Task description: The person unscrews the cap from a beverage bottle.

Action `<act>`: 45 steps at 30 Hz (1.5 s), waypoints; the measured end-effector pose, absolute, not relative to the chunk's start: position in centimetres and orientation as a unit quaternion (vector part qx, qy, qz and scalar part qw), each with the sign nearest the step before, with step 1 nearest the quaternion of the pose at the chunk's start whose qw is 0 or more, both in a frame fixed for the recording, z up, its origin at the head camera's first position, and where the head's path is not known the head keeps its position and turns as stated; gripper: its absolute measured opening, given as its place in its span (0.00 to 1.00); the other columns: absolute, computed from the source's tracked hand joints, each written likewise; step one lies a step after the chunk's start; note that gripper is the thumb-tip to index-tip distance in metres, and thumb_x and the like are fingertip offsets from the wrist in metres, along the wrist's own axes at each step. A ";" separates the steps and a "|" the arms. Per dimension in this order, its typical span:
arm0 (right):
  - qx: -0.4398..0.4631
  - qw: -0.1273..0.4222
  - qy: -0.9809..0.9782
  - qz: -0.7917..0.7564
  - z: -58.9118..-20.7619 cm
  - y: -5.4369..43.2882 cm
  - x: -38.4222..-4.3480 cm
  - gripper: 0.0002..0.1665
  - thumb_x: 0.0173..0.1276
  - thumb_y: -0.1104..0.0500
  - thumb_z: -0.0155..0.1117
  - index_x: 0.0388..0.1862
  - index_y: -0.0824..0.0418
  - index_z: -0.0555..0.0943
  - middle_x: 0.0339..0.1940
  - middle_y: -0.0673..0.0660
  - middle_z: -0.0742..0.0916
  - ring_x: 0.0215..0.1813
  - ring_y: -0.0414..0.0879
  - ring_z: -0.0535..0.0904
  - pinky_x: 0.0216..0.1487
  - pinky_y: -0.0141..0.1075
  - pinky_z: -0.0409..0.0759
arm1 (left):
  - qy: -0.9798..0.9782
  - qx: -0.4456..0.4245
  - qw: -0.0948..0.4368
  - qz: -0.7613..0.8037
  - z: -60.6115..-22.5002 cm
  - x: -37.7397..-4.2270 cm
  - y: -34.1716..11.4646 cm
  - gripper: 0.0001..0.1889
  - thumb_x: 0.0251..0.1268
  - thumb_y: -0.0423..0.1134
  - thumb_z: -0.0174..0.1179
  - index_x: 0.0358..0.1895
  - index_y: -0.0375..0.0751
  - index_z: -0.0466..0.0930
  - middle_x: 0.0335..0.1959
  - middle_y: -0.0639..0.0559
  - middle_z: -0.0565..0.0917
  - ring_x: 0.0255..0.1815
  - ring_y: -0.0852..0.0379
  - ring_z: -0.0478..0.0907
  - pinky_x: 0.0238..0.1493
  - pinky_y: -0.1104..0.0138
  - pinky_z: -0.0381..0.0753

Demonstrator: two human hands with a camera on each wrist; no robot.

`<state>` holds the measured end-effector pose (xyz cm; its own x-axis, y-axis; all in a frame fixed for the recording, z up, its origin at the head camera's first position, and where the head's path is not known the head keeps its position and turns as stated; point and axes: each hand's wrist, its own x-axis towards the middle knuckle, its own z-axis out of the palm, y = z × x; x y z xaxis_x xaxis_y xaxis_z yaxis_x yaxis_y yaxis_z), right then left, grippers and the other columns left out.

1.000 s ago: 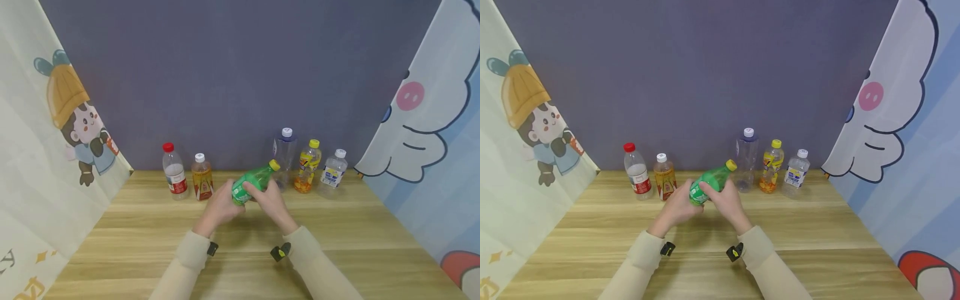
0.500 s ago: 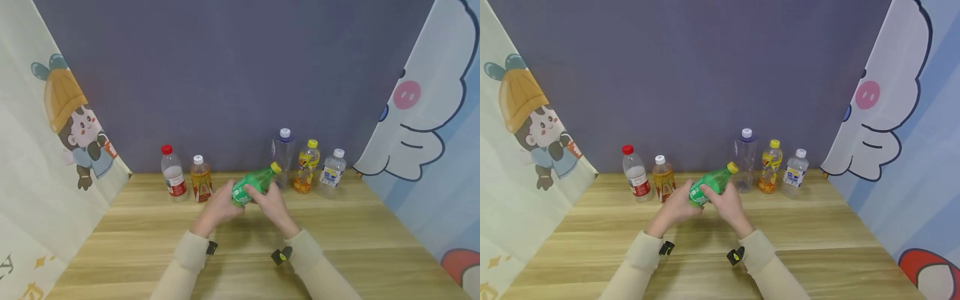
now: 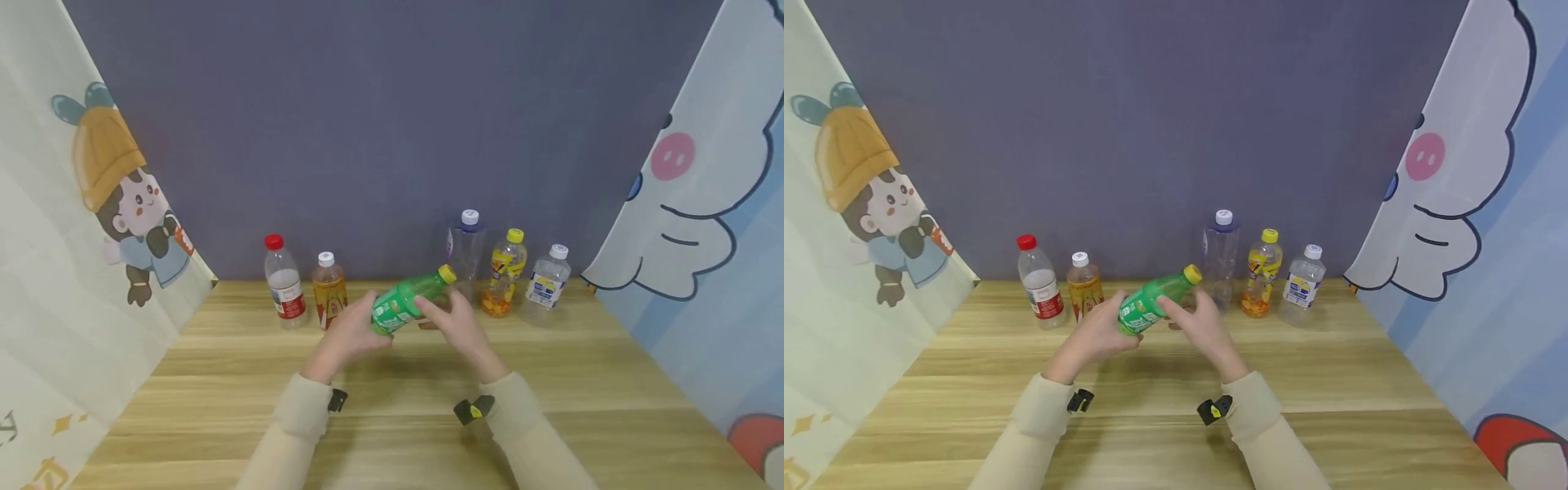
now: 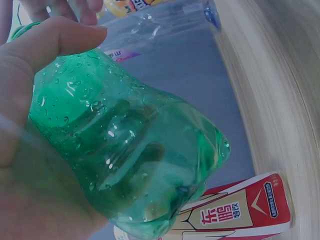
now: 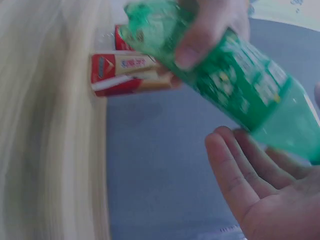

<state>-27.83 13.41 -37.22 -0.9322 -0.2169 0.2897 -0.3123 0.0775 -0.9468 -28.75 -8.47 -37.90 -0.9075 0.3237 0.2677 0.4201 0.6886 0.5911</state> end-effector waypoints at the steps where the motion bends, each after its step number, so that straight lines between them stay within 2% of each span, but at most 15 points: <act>1: 0.180 0.043 -0.738 0.649 -37.1 13.8 -27.8 0.27 0.76 0.57 0.61 0.65 0.71 0.69 0.51 0.71 0.84 0.49 0.62 0.85 0.48 0.52 0.85 | -0.918 -0.201 0.072 -0.335 -37.9 -28.7 -8.5 0.30 0.42 0.37 0.76 0.53 0.46 0.73 0.38 0.56 0.81 0.37 0.57 0.78 0.39 0.59 0.80; 5: 0.175 0.066 -0.747 0.638 -36.3 15.0 -27.7 0.22 0.78 0.54 0.58 0.59 0.70 0.74 0.43 0.71 0.85 0.45 0.64 0.85 0.44 0.49 0.87 | -0.926 -0.193 0.086 -0.314 -37.8 -28.6 -8.6 0.30 0.41 0.37 0.77 0.51 0.46 0.74 0.38 0.56 0.81 0.37 0.57 0.78 0.41 0.57 0.81; 11: 0.157 0.103 -0.759 0.623 -35.6 15.8 -27.8 0.24 0.79 0.50 0.56 0.54 0.71 0.77 0.38 0.70 0.85 0.39 0.60 0.85 0.40 0.48 0.87 | -0.932 -0.203 0.093 -0.285 -37.6 -28.8 -8.5 0.31 0.41 0.37 0.78 0.53 0.44 0.74 0.40 0.56 0.80 0.38 0.57 0.78 0.41 0.58 0.81; 16: 0.116 0.145 -0.794 0.578 -35.5 16.2 -27.9 0.31 0.80 0.41 0.50 0.39 0.70 0.80 0.30 0.66 0.85 0.31 0.59 0.84 0.32 0.44 0.86 | -0.935 -0.226 0.099 -0.256 -37.6 -29.2 -8.3 0.35 0.41 0.37 0.80 0.57 0.41 0.73 0.41 0.53 0.81 0.39 0.56 0.78 0.41 0.58 0.81; 20: 0.075 0.184 -0.833 0.517 -35.5 16.4 -27.6 0.36 0.79 0.35 0.47 0.28 0.64 0.80 0.22 0.59 0.83 0.24 0.53 0.78 0.26 0.40 0.77 | -0.937 -0.232 0.090 -0.243 -37.6 -29.2 -8.0 0.36 0.41 0.38 0.81 0.58 0.40 0.73 0.40 0.53 0.80 0.38 0.55 0.78 0.40 0.59 0.80; 23: 0.050 0.208 -0.852 0.478 -35.6 16.6 -27.5 0.38 0.78 0.32 0.46 0.19 0.60 0.75 0.16 0.53 0.76 0.21 0.48 0.68 0.25 0.40 0.66 | -0.940 -0.236 0.086 -0.231 -37.7 -29.0 -7.8 0.36 0.42 0.39 0.81 0.58 0.40 0.73 0.41 0.53 0.80 0.38 0.55 0.78 0.41 0.58 0.80; 27: 0.030 0.209 -0.866 0.452 -35.8 16.8 -27.5 0.41 0.76 0.28 0.42 0.13 0.56 0.64 0.13 0.51 0.66 0.19 0.48 0.61 0.24 0.40 0.61 | -0.943 -0.242 0.095 -0.209 -37.7 -28.8 -7.6 0.37 0.43 0.41 0.81 0.59 0.41 0.73 0.42 0.52 0.81 0.40 0.53 0.78 0.43 0.55 0.80; 31: 0.009 0.180 -0.888 0.424 -35.7 16.8 -27.7 0.42 0.75 0.24 0.37 0.14 0.55 0.65 0.15 0.53 0.70 0.22 0.50 0.66 0.27 0.42 0.66 | -0.945 -0.248 0.106 -0.184 -37.5 -28.7 -7.6 0.36 0.42 0.41 0.81 0.58 0.42 0.73 0.41 0.52 0.80 0.39 0.53 0.78 0.44 0.55 0.79; 33: 0.001 0.159 -0.901 0.403 -35.6 16.9 -27.8 0.45 0.74 0.23 0.33 0.17 0.58 0.70 0.18 0.56 0.76 0.25 0.53 0.73 0.31 0.44 0.70 | -0.947 -0.249 0.109 -0.170 -37.4 -28.7 -7.7 0.37 0.42 0.42 0.80 0.59 0.42 0.73 0.42 0.51 0.81 0.40 0.53 0.78 0.45 0.54 0.79; 36: -0.003 0.126 -0.919 0.374 -35.4 17.0 -27.8 0.52 0.76 0.25 0.28 0.30 0.67 0.81 0.34 0.67 0.86 0.38 0.63 0.82 0.44 0.52 0.77 | -0.952 -0.245 0.112 -0.147 -37.4 -28.8 -7.8 0.40 0.42 0.42 0.80 0.62 0.42 0.73 0.48 0.48 0.83 0.46 0.49 0.80 0.51 0.51 0.79; 39: -0.009 0.091 -0.930 0.357 -35.3 17.1 -27.7 0.55 0.78 0.28 0.26 0.51 0.74 0.82 0.54 0.74 0.84 0.55 0.71 0.81 0.57 0.61 0.75 | -0.956 -0.241 0.106 -0.133 -37.4 -28.7 -8.1 0.42 0.42 0.44 0.80 0.66 0.42 0.72 0.56 0.45 0.82 0.54 0.45 0.80 0.57 0.47 0.77; 42: -0.014 0.068 -0.934 0.351 -35.5 16.9 -27.6 0.52 0.78 0.29 0.27 0.55 0.74 0.81 0.56 0.74 0.84 0.57 0.70 0.80 0.59 0.60 0.74 | -0.958 -0.238 0.095 -0.131 -37.5 -28.6 -8.4 0.43 0.43 0.43 0.80 0.67 0.42 0.71 0.60 0.44 0.81 0.58 0.43 0.79 0.60 0.45 0.75; 45: -0.013 0.057 -0.936 0.348 -35.8 16.8 -27.4 0.51 0.78 0.29 0.28 0.53 0.72 0.82 0.54 0.71 0.85 0.54 0.67 0.81 0.56 0.59 0.75 | -0.959 -0.233 0.090 -0.131 -37.7 -28.3 -8.7 0.44 0.43 0.43 0.80 0.68 0.42 0.71 0.60 0.43 0.81 0.59 0.42 0.78 0.61 0.45 0.75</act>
